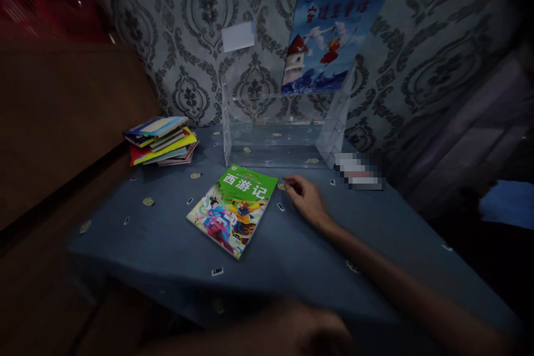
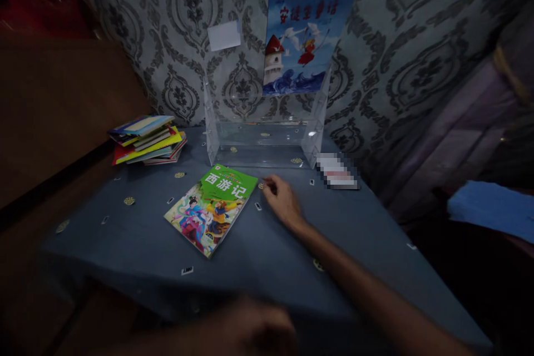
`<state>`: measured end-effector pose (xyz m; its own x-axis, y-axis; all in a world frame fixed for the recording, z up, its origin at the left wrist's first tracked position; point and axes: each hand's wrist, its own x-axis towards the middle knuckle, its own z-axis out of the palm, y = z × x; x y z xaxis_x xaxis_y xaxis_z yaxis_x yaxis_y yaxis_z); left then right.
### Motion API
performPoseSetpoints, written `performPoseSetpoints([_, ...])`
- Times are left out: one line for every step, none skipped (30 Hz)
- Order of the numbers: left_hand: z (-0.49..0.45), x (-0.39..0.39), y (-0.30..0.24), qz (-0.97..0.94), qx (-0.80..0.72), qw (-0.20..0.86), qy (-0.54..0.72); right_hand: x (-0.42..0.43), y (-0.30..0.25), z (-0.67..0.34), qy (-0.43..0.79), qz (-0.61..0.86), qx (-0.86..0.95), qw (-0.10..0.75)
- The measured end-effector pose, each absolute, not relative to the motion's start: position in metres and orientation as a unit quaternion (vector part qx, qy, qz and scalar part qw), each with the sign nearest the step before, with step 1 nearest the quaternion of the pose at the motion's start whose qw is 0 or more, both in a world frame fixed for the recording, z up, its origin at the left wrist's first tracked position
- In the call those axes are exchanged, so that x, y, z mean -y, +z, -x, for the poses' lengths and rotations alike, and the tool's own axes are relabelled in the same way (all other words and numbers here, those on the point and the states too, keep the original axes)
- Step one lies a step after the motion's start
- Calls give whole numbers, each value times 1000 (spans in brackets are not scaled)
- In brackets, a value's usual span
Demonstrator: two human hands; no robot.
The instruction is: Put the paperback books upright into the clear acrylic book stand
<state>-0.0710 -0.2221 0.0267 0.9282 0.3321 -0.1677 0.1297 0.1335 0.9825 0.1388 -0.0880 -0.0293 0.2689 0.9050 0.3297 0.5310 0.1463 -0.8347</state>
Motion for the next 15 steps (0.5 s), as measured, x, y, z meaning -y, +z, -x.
performPoseSetpoints([85,196,31,-678,-198,702,90,96,-30,-133,175,625,592,478])
performPoseSetpoints([100,168,34,-729,-262,616,147,104,-30,-126,167,621,610,464])
performPoseSetpoints([114,141,37,-763,-325,520,203,109,-29,-119,161,613,627,452])
performPoseSetpoints([126,116,37,-788,-372,425,245,113,-29,-112,155,607,642,443])
performPoseSetpoints([137,94,35,-811,-406,328,265,116,-28,-105,149,603,652,435])
performPoseSetpoints([145,76,31,-829,-432,235,266,116,-28,-99,144,602,659,428])
performPoseSetpoints([152,62,25,-841,-449,165,254,115,-27,-95,140,602,663,424])
performPoseSetpoints([157,52,18,-852,-451,124,236,113,-27,-91,138,602,665,421])
performPoseSetpoints([160,46,9,-860,-449,94,225,109,-27,-89,138,600,667,420])
performPoseSetpoints([161,43,1,-864,-447,73,219,105,-28,-87,140,597,669,420])
performPoseSetpoints([162,42,-7,-867,-444,59,219,101,-29,-86,141,593,671,422])
performPoseSetpoints([162,43,-14,-866,-444,46,225,97,-30,-86,141,588,673,425])
performPoseSetpoints([162,44,-19,-864,-446,36,232,93,-31,-86,139,585,675,428])
performPoseSetpoints([161,45,-22,-862,-446,31,238,90,-33,-86,139,582,676,431])
performPoseSetpoints([161,45,-25,-860,-446,30,246,86,-34,-86,138,579,676,434])
